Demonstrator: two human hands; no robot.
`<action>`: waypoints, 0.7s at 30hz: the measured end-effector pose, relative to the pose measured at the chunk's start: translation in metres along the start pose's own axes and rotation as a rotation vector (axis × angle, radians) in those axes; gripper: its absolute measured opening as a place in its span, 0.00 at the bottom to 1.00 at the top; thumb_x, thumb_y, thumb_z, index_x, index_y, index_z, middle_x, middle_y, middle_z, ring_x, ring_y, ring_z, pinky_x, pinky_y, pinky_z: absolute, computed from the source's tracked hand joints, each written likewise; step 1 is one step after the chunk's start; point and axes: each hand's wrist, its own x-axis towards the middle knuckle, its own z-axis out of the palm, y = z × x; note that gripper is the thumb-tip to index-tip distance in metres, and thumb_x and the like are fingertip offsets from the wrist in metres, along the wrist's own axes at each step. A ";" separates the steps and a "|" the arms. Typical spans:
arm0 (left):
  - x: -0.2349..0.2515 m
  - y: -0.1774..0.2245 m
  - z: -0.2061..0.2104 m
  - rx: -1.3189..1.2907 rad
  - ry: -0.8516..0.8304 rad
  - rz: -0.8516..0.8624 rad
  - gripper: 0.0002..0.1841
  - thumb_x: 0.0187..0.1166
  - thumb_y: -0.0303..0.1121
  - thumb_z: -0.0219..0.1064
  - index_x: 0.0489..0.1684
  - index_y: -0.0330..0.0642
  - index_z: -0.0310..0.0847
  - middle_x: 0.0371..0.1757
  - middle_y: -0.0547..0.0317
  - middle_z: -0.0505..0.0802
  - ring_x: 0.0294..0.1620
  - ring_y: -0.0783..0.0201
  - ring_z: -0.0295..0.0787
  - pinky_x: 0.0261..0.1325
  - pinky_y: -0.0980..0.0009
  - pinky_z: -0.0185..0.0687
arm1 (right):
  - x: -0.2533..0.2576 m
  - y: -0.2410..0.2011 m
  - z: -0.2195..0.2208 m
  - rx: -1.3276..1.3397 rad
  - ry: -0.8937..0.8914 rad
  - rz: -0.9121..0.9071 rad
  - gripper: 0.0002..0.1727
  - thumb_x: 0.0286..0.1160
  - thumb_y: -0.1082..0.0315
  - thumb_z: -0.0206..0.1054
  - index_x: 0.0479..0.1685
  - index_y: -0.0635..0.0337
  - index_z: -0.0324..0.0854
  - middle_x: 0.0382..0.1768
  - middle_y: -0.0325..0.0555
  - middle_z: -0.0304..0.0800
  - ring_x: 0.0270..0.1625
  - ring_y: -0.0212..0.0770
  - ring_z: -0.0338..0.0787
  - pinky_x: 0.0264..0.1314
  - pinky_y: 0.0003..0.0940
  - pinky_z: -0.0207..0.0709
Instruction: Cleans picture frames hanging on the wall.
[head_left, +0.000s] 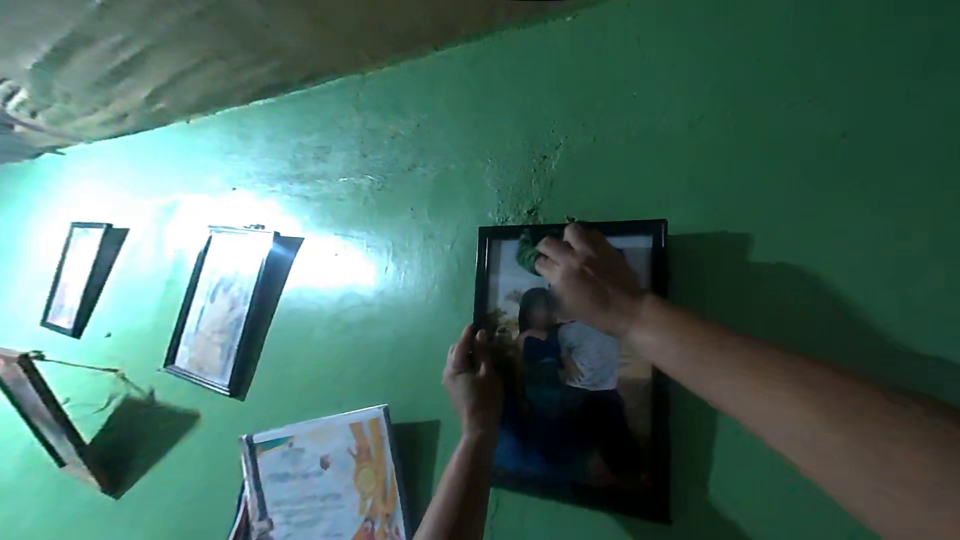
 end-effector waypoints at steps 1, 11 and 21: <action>0.000 0.000 0.000 0.005 0.000 0.000 0.16 0.90 0.32 0.59 0.66 0.34 0.84 0.52 0.45 0.91 0.46 0.60 0.88 0.54 0.61 0.83 | -0.011 0.007 -0.006 -0.015 0.025 0.005 0.09 0.72 0.79 0.66 0.46 0.66 0.90 0.56 0.56 0.90 0.58 0.61 0.87 0.57 0.54 0.81; 0.000 -0.001 -0.002 -0.016 -0.015 -0.021 0.16 0.90 0.34 0.58 0.67 0.35 0.83 0.52 0.46 0.91 0.45 0.62 0.88 0.54 0.62 0.83 | -0.072 0.018 -0.053 -0.217 -0.159 0.282 0.11 0.74 0.78 0.66 0.53 0.73 0.86 0.61 0.69 0.85 0.59 0.70 0.85 0.55 0.57 0.81; 0.000 0.001 -0.006 -0.023 -0.033 -0.062 0.17 0.90 0.34 0.59 0.68 0.34 0.82 0.54 0.45 0.91 0.45 0.62 0.88 0.54 0.61 0.83 | -0.199 -0.105 -0.040 -0.038 -0.265 0.149 0.07 0.68 0.77 0.68 0.41 0.64 0.90 0.45 0.57 0.90 0.44 0.54 0.93 0.32 0.41 0.86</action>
